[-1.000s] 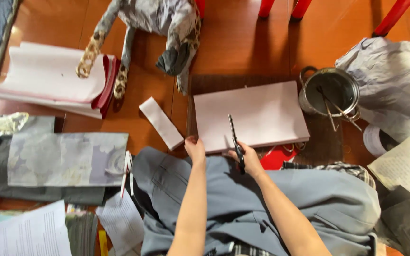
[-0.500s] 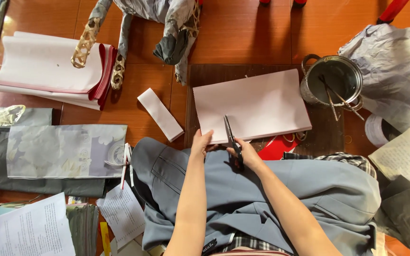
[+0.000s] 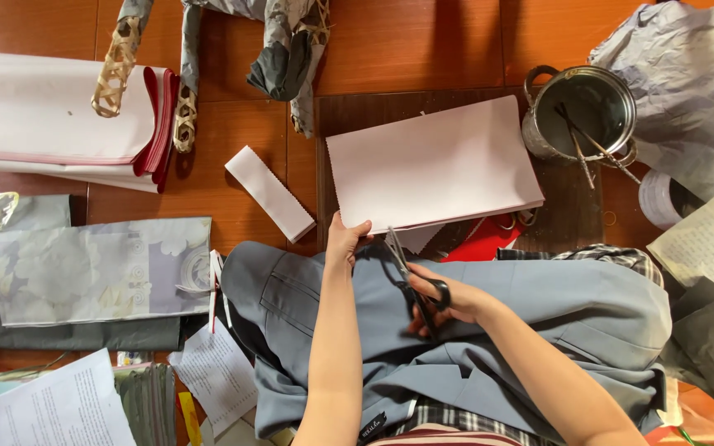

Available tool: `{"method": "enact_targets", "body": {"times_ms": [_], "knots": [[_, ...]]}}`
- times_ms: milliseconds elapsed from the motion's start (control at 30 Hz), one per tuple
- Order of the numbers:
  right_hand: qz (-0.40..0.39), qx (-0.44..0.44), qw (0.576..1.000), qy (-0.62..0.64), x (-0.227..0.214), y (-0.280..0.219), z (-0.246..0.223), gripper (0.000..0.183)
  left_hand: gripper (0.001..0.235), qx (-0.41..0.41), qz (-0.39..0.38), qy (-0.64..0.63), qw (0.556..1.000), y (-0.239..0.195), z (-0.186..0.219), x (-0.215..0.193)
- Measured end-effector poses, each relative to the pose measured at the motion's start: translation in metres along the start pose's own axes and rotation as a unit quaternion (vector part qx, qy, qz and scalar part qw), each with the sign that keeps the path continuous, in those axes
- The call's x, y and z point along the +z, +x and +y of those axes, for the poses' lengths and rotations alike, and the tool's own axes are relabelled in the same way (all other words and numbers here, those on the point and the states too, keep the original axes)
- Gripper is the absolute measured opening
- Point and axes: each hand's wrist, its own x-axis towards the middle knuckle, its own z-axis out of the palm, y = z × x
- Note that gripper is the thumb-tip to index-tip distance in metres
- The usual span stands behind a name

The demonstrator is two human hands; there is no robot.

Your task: Cutting paper sheets into strips using scissors.

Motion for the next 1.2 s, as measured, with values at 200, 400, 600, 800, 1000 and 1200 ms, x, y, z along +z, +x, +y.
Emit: {"method": "enact_targets", "body": {"times_ms": [200, 400, 600, 800, 1000, 1200], "knots": [[-0.007, -0.043, 0.999, -0.006, 0.029, 0.023, -0.02, 0.085, 0.064, 0.017, -0.014, 0.006, 1.0, 0.001, 0.009, 0.002], [0.044, -0.054, 0.997, 0.017, 0.034, 0.043, -0.012, 0.087, 0.065, 0.011, -0.011, 0.018, 1.0, -0.021, 0.021, 0.004], [0.103, -0.141, 0.985, -0.004, 0.039, 0.061, 0.01, 0.075, 0.064, 0.019, -0.005, 0.009, 1.0, -0.016, 0.016, 0.004], [0.118, -0.153, 0.981, -0.006, 0.043, 0.05, 0.002, 0.065, 0.064, 0.002, -0.018, -0.01, 1.0, -0.004, 0.002, -0.002], [0.105, -0.062, 0.99, 0.064, 0.041, 0.069, -0.021, 0.088, 0.059, 0.011, -0.024, 0.001, 1.0, -0.013, 0.006, 0.002], [0.14, -0.22, 0.964, -0.042, 0.026, 0.11, 0.011, 0.066, 0.079, 0.051, -0.014, 0.067, 0.996, 0.012, -0.009, -0.005]]}}
